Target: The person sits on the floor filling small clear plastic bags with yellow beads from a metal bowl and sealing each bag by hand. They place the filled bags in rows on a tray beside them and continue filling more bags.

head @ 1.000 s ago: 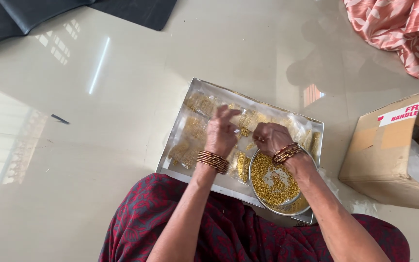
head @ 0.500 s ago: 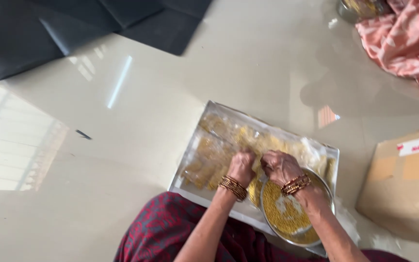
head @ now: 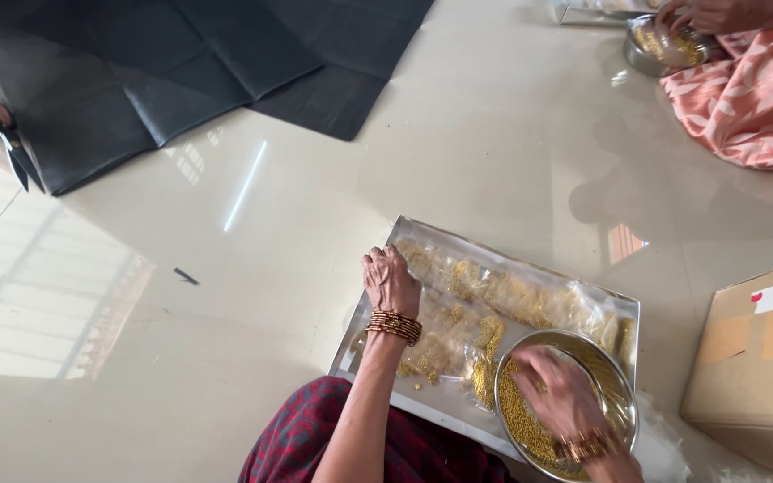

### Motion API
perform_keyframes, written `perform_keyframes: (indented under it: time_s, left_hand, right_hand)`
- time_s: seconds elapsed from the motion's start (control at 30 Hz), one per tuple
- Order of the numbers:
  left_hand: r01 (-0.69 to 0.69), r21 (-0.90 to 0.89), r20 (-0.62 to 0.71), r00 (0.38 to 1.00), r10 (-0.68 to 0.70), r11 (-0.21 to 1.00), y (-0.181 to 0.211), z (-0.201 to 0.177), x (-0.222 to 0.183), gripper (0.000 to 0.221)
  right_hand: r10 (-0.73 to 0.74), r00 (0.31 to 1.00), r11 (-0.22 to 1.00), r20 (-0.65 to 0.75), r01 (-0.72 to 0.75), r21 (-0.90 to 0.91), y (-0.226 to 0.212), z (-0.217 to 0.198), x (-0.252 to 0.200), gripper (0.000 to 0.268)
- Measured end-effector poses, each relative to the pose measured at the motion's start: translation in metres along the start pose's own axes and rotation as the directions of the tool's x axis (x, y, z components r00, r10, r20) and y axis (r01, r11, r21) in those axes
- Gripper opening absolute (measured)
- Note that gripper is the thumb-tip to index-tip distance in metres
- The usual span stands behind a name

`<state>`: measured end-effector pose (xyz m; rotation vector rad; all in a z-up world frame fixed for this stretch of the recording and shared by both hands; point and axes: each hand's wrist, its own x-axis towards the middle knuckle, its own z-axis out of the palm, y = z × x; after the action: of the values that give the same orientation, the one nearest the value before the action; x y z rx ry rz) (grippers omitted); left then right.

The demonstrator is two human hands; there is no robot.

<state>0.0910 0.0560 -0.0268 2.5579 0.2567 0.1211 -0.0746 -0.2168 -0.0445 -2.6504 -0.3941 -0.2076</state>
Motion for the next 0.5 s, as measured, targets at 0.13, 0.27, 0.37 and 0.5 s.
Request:
perform_keyframes:
  time_s: [0.13, 0.27, 0.37, 0.5]
  left_hand:
    - [-0.019, 0.091, -0.134, 0.990, 0.032, 0.996, 0.000, 0.027, 0.021, 0.064]
    - [0.143, -0.005, -0.116, 0.983, -0.143, 0.990, 0.000, 0.021, 0.030, 0.044]
    - [0.182, -0.111, -0.112, 0.975, -0.194, 0.977, -0.008, 0.019, 0.032, 0.037]
    - [0.087, -0.124, -0.206, 0.972, -0.111, 0.989, -0.008, 0.015, 0.033, 0.041]
  right_hand:
    - [0.103, 0.990, 0.991, 0.091, -0.109, 0.071, 0.009, -0.015, -0.062, 0.028]
    - [0.261, 0.958, 0.953, 0.117, -0.275, 0.130, 0.041, 0.000, -0.115, 0.032]
    - [0.322, 0.939, 0.937, 0.124, -0.335, 0.104, 0.035, 0.006, -0.124, 0.032]
    - [0.324, 0.930, 0.922, 0.174, -0.351, 0.164, 0.011, -0.002, -0.103, 0.032]
